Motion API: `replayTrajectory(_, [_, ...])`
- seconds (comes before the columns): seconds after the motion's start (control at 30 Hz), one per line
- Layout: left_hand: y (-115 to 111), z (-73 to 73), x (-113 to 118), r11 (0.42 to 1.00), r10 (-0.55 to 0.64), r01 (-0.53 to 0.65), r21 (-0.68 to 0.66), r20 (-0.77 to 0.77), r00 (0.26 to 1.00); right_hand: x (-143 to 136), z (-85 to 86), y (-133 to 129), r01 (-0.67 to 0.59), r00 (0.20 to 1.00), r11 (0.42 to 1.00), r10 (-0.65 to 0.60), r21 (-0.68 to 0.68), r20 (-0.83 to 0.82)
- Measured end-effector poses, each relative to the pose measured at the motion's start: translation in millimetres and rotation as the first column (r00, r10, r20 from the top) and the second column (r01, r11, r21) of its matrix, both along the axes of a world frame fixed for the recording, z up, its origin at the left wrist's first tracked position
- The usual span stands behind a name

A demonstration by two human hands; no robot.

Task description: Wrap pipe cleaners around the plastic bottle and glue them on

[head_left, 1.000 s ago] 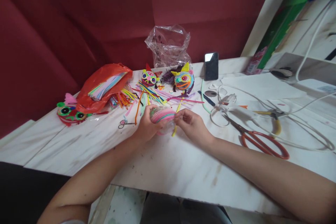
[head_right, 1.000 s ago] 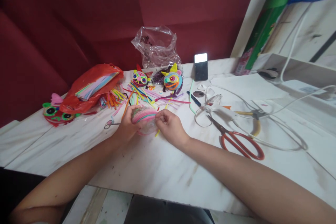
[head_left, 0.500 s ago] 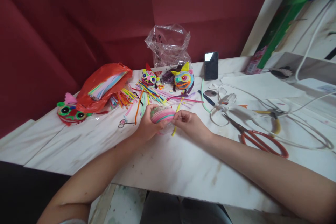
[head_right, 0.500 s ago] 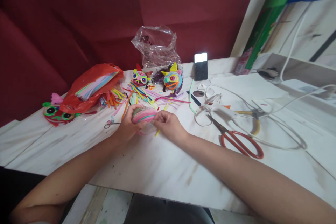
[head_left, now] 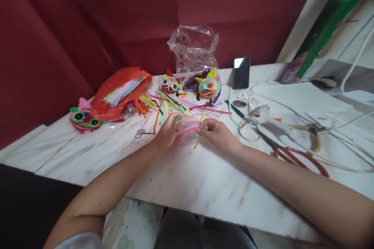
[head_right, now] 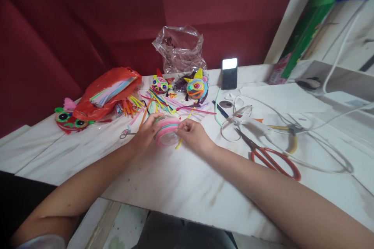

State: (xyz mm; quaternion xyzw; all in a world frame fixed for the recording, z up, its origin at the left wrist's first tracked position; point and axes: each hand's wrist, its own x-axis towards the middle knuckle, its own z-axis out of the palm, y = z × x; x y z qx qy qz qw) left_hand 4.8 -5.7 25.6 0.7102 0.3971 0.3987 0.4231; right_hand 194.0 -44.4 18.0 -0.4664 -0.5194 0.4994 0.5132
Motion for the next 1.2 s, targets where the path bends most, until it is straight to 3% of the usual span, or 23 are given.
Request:
replayTrajectory(0.3, [15.2, -4.2, -10.9, 0.983, -0.094, 0.113, -0.145, 0.127, 0.987, 8.1, -1.1, 10.2, 0.007, 0.99, 0.997, -0.017, -0.075, -0.137])
replayTrajectory(0.43, [15.2, -5.2, -9.5, 0.981, -0.169, 0.173, -0.091, 0.055, 0.984, 11.4, -1.7, 12.3, 0.001, 0.989, 0.995, -0.016, -0.101, -0.146])
replayTrajectory(0.57, [16.8, -11.2, -7.2, 0.989, -0.148, 0.148, -0.004, 0.03, 0.989, 13.1, -0.6, 13.0, 0.006, 0.989, 0.993, -0.023, -0.116, -0.146])
replayTrajectory(0.73, [23.0, -16.2, -9.6, 0.977, -0.205, 0.205, 0.052, 0.0, 0.979, 15.6, -0.3, 13.8, -0.031, 0.995, 0.994, 0.021, -0.103, -0.098])
replayTrajectory(0.93, [23.7, -14.8, -10.5, 0.98, -0.17, 0.178, 0.094, -0.086, 0.982, 17.0, -3.0, 14.6, -0.032, 0.996, 0.996, 0.025, -0.085, -0.084])
replayTrajectory(1.07, [24.5, -9.8, -12.5, 0.963, -0.267, 0.268, 0.028, -0.036, 0.963, 16.1, -2.7, 13.4, -0.054, 0.993, 0.995, 0.044, -0.087, -0.111])
replayTrajectory(1.2, [22.4, -4.1, -14.4, 0.957, -0.29, 0.29, -0.01, -0.079, 0.954, 16.7, -3.1, 13.5, -0.064, 0.991, 0.995, 0.055, -0.075, -0.119])
